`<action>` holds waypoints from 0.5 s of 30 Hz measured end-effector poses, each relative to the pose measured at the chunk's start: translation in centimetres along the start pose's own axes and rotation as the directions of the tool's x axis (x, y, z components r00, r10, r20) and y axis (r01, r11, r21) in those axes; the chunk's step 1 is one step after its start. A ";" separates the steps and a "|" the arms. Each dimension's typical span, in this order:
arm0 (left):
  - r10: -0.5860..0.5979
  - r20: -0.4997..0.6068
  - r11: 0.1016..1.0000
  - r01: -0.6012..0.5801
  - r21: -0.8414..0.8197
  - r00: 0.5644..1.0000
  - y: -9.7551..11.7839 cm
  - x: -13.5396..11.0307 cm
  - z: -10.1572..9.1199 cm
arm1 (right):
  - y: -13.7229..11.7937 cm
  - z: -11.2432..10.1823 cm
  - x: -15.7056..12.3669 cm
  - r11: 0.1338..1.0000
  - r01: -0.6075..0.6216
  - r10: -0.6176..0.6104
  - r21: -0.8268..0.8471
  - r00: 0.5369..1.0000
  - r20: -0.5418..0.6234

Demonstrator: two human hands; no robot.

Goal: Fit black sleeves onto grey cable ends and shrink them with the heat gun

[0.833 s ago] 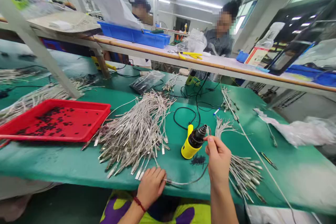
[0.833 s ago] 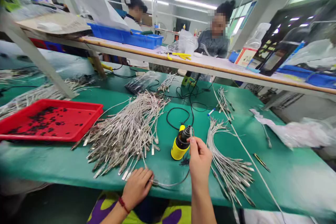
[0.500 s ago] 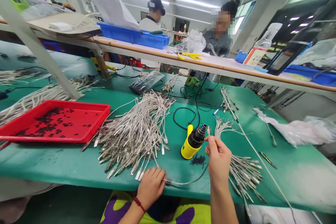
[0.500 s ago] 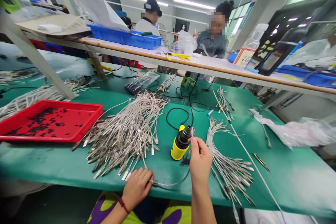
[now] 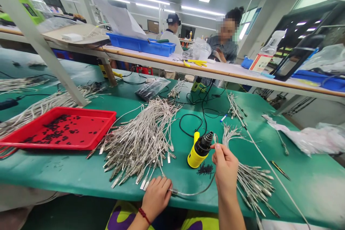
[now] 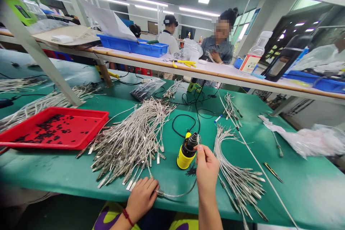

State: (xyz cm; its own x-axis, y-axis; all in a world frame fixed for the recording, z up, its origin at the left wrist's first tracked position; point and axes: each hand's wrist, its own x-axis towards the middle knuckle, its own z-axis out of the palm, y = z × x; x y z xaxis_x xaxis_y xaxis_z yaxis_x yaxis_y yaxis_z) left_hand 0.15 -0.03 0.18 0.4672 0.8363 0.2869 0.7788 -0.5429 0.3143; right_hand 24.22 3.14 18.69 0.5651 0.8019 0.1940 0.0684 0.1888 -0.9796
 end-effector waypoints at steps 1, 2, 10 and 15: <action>-0.001 -0.002 1.000 0.001 0.000 1.000 0.0 0.0 0.0 | 0.0 0.0 0.0 1.000 -0.002 0.002 0.007 1.000 -0.002; -0.003 -0.005 1.000 0.003 0.000 1.000 0.0 -0.1 0.1 | -0.1 0.0 0.0 1.000 -0.003 0.003 0.012 1.000 -0.008; -0.001 -0.012 1.000 0.001 -0.017 1.000 -0.1 -0.2 0.3 | -0.8 -1.2 -0.2 1.000 0.022 -0.021 0.012 0.997 -0.071; 0.002 -0.027 1.000 -0.003 -0.030 1.000 -0.1 -0.2 0.3 | -1.2 -2.2 -0.7 0.999 0.043 -0.045 -0.019 0.989 -0.140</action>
State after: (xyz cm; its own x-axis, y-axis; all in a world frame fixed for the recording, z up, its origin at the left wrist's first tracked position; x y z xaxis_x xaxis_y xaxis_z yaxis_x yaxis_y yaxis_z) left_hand 0.14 -0.09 -0.16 0.4574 0.8327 0.3122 0.7645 -0.5475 0.3403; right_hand 25.57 1.11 19.66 0.6709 0.7054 0.2287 0.1084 0.2118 -0.9713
